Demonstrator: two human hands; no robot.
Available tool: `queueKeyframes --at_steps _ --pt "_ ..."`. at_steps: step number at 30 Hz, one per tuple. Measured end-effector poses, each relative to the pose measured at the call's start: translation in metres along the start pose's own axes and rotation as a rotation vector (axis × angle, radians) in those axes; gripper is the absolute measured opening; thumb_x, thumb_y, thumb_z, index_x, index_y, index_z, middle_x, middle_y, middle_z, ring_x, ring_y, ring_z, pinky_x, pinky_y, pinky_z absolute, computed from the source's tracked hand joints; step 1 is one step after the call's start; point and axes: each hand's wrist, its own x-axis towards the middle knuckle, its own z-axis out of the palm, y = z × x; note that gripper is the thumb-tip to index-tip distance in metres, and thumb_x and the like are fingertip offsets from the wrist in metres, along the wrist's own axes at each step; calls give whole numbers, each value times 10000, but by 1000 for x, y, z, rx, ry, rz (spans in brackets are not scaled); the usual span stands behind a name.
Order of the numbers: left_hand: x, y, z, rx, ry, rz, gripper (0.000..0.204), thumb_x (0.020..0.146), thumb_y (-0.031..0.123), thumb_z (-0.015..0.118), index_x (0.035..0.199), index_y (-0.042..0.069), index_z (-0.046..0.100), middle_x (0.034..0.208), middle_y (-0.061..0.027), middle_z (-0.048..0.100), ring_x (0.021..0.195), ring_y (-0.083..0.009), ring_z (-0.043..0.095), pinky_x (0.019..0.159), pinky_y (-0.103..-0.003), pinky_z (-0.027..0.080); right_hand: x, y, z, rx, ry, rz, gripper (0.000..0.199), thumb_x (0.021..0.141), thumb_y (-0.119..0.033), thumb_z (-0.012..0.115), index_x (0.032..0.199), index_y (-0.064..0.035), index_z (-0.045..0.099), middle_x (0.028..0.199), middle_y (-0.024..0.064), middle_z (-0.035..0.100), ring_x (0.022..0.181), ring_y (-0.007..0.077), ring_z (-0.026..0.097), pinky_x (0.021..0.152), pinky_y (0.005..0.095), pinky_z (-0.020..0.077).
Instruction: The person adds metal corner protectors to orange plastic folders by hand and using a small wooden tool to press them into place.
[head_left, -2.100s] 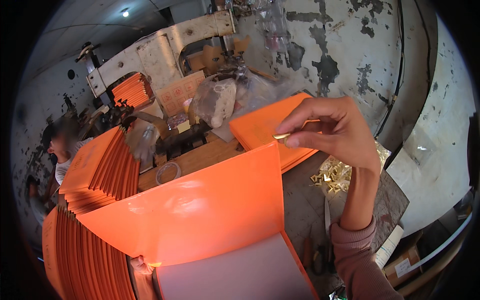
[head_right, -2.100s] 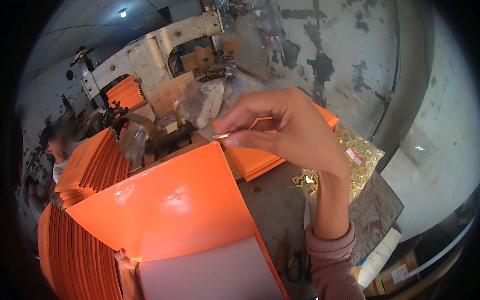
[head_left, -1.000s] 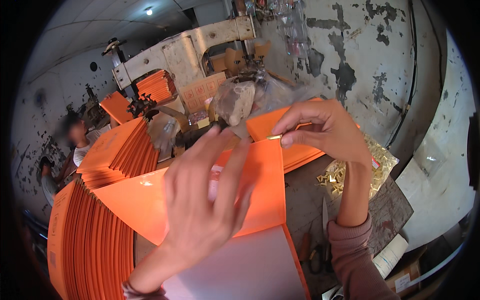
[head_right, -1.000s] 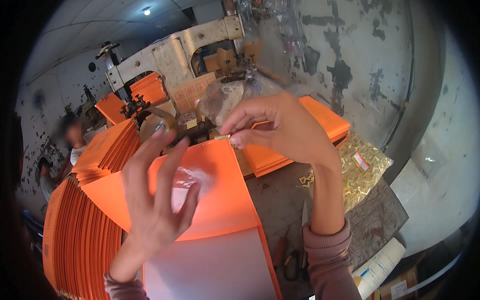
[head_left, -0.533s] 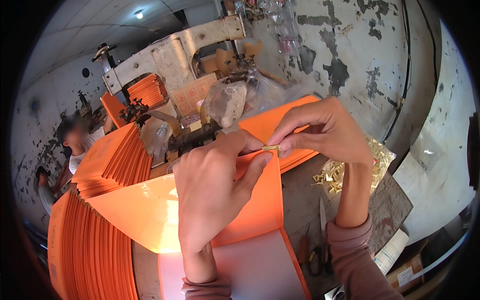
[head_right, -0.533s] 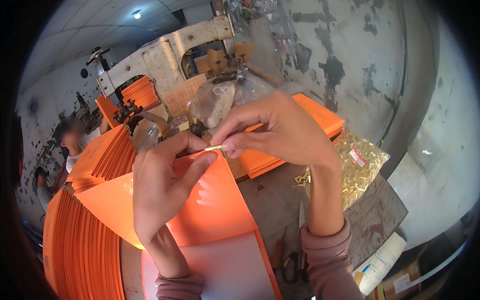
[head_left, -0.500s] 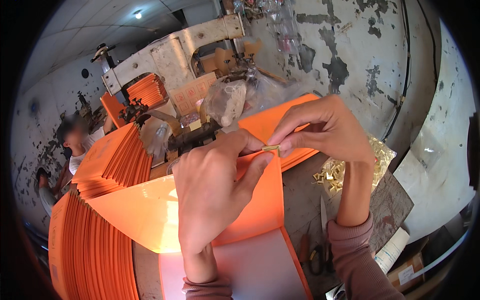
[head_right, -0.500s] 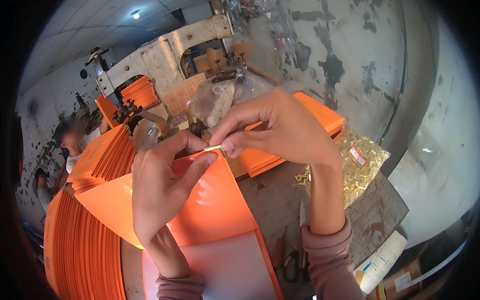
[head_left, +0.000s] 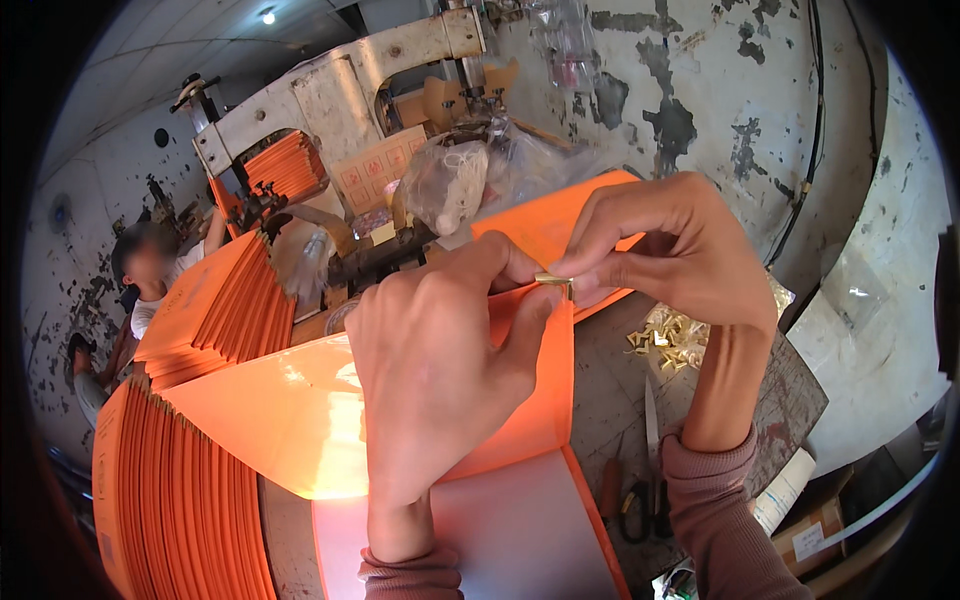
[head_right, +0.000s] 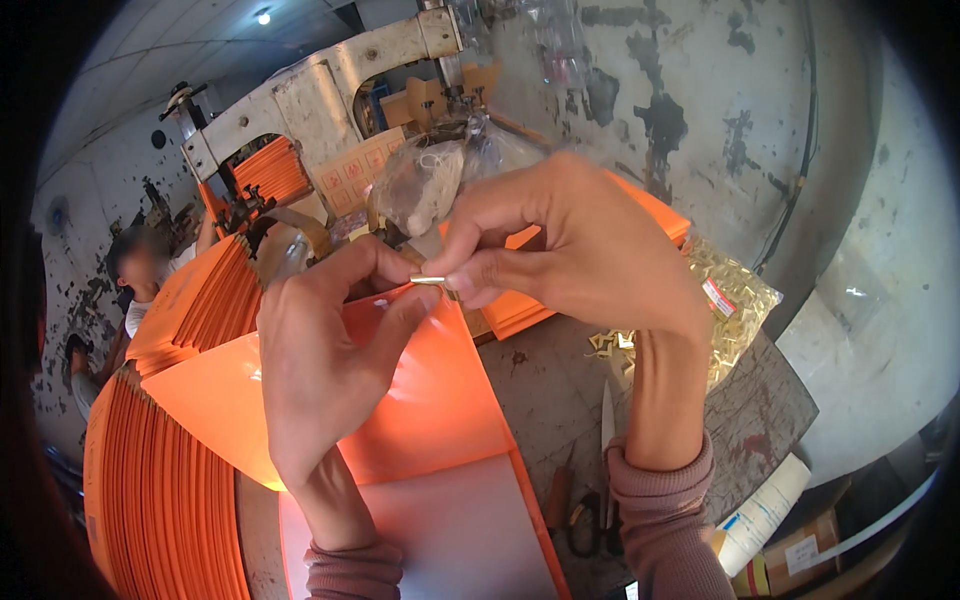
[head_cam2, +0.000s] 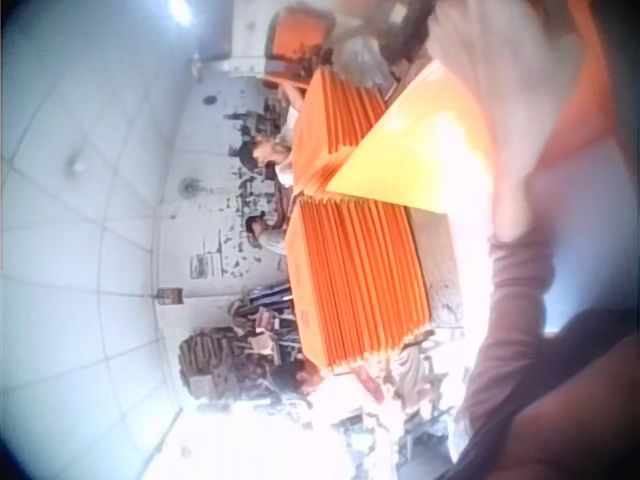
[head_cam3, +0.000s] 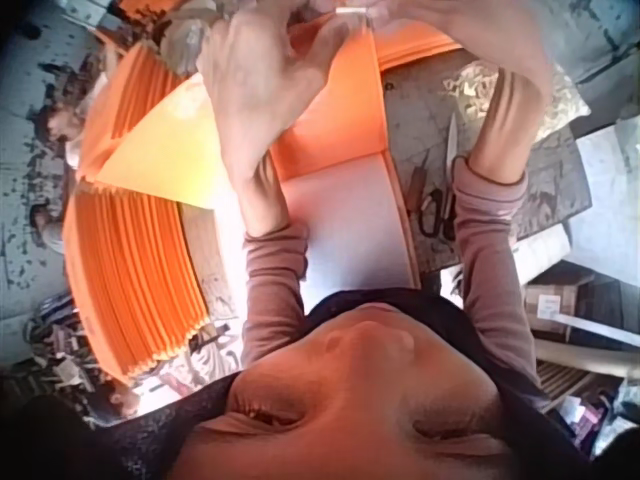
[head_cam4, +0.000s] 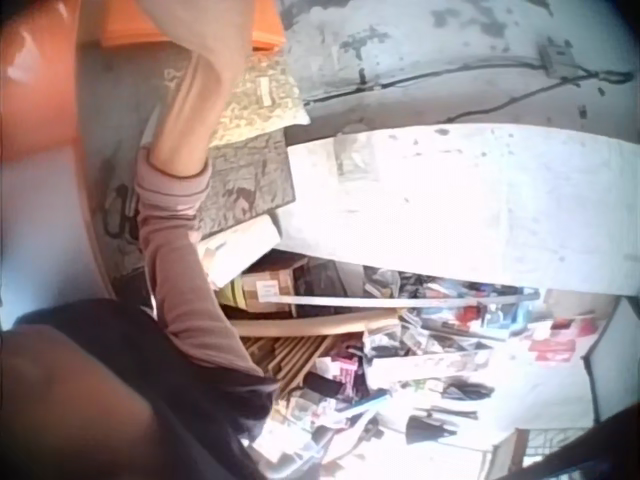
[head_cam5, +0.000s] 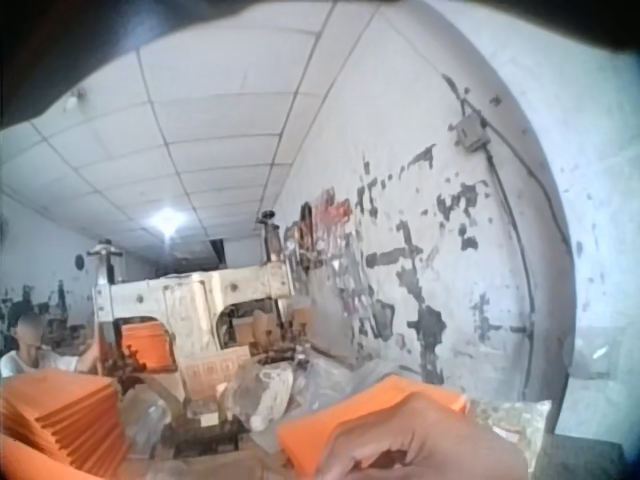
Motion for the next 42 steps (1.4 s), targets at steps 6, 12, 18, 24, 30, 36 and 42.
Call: queueKeyframes --at_steps 6,12,18,24,30,36,42 --pt "0 0 -2 -104 -48 -22 125 698 -25 662 757 -40 552 664 -119 621 657 -170 642 613 -257 478 -2 -11 4 -95 21 42 134 679 124 607 773 43 656 726 99 629 671 145 627 615 243 525" --pt "3 -2 -1 -218 -35 30 165 699 -63 660 778 -24 521 686 -89 606 681 -140 620 661 -269 499 -2 -6 2 -94 -9 39 100 716 89 613 789 29 648 743 88 636 692 146 633 626 244 530" --pt "7 -19 4 -164 17 177 188 693 50 701 793 57 543 642 -70 632 555 -214 623 501 -290 455 1 0 3 -132 -32 44 97 693 -31 631 757 40 614 677 103 640 634 167 633 588 238 471" --pt "6 -23 7 -65 46 249 173 706 93 699 827 80 576 640 -54 624 493 -195 579 463 -290 418 -3 0 -4 -159 -100 97 175 693 -69 629 819 49 603 761 154 659 733 214 653 686 290 485" --pt "4 -27 2 85 55 346 192 706 123 702 872 105 605 657 -51 617 455 -206 532 446 -308 392 -5 -6 12 -626 -161 14 356 751 -115 648 1066 23 555 790 139 642 768 264 633 712 339 478" --pt "1 -25 0 17 77 362 166 695 122 700 840 101 623 613 -59 587 451 -213 523 439 -321 379 -18 -11 31 -706 -50 73 317 794 -132 610 1067 15 547 778 169 619 736 335 595 660 385 451" --pt "-3 -14 -6 30 3 261 165 689 27 687 840 -3 627 795 -126 665 764 -256 661 643 -285 495 -26 -8 42 -543 56 79 287 785 -79 595 978 109 495 725 235 570 760 400 562 648 440 441"
